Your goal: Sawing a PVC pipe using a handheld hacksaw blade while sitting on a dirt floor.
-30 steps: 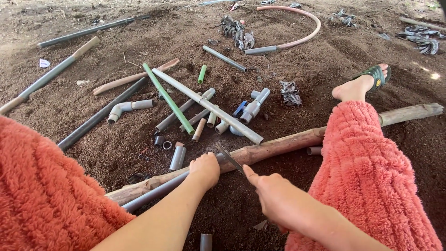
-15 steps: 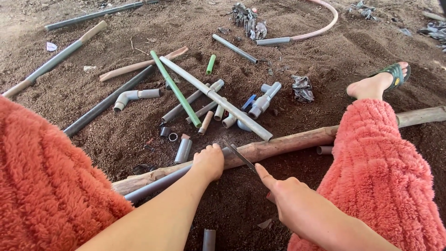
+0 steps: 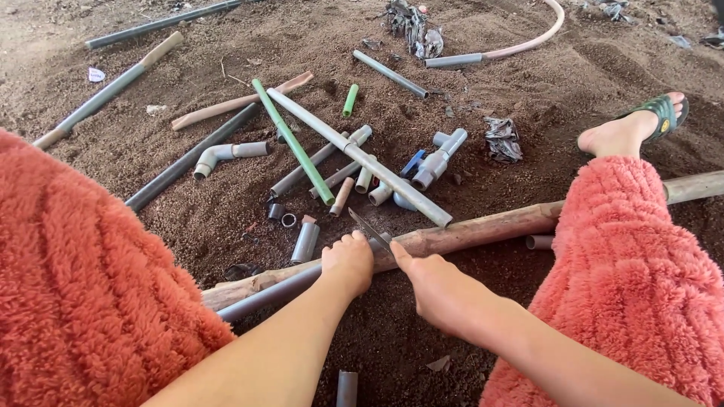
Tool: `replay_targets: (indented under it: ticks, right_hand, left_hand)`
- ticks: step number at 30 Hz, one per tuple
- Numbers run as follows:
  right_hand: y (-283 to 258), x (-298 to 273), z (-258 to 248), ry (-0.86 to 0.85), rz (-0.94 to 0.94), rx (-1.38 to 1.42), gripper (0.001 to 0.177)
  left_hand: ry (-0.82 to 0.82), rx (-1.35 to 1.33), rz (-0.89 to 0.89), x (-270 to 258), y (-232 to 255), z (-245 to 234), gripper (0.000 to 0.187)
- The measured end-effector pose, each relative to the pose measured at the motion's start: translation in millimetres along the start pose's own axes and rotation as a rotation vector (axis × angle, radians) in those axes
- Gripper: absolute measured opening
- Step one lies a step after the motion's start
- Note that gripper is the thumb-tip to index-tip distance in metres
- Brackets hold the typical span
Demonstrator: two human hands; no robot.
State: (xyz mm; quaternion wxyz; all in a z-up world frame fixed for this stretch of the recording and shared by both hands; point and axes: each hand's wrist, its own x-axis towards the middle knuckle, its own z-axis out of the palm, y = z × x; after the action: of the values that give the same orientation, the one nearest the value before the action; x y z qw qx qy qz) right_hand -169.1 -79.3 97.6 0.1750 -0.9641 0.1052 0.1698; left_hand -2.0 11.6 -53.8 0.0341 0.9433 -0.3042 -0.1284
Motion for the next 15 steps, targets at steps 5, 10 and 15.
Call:
replay_targets:
  ticks: [5, 10, 15]
  right_hand:
    - [9, -26, 9, -0.032, 0.092, -0.074, 0.092]
    - [17, -28, 13, -0.011, 0.093, -0.067, 0.087]
    - [19, -10, 14, 0.069, -0.049, -0.034, 0.079]
  left_hand:
    - [0.044, -0.015, 0.021, 3, -1, 4, 0.035]
    - [0.044, -0.021, 0.025, 0, -2, 1, 0.04]
    - [0.051, -0.006, 0.012, 3, 0, 5, 0.037]
